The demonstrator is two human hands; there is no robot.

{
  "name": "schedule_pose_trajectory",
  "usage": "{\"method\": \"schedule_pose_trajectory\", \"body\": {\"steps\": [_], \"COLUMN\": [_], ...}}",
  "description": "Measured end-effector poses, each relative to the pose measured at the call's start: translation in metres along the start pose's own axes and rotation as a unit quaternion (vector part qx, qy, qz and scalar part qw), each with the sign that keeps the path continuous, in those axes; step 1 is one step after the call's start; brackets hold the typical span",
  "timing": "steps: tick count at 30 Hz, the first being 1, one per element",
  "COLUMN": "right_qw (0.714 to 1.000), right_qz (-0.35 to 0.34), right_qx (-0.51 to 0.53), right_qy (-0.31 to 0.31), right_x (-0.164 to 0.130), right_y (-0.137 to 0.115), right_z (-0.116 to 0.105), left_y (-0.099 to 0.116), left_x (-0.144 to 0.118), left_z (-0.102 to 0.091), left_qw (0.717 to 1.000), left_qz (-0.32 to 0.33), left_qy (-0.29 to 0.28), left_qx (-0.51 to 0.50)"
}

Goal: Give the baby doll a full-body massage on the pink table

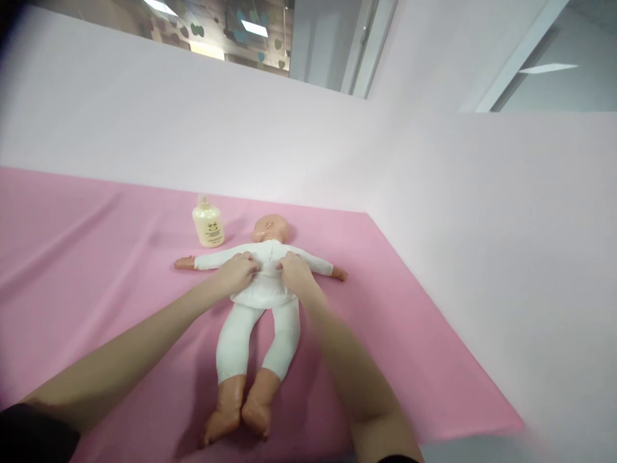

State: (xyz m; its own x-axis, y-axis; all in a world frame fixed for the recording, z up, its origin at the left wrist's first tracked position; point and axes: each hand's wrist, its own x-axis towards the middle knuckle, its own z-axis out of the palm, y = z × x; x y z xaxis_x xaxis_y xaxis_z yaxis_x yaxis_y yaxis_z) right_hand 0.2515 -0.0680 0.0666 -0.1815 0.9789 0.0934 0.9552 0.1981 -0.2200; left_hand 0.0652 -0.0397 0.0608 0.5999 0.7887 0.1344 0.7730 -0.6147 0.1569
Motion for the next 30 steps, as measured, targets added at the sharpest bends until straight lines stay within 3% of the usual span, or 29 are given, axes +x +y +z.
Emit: {"method": "schedule_pose_trajectory", "body": {"steps": [6, 15, 30], "right_qw": [1.000, 0.999, 0.999], "right_qz": [-0.006, 0.005, 0.015], "right_qx": [0.023, 0.040, 0.035], "right_qy": [0.001, 0.017, 0.036], "right_x": [0.0000, 0.0021, 0.0037], "right_y": [0.0006, 0.0004, 0.0001], "right_z": [0.0009, 0.0012, 0.0053], "left_y": [-0.0019, -0.0022, -0.0026], "left_x": [0.0015, 0.0014, 0.0027], "left_z": [0.0039, 0.0045, 0.0059], "left_qw": [1.000, 0.999, 0.998], "left_qz": [0.019, -0.030, -0.023], "left_qy": [0.009, 0.024, 0.047], "left_qx": [0.018, -0.004, -0.018]}}
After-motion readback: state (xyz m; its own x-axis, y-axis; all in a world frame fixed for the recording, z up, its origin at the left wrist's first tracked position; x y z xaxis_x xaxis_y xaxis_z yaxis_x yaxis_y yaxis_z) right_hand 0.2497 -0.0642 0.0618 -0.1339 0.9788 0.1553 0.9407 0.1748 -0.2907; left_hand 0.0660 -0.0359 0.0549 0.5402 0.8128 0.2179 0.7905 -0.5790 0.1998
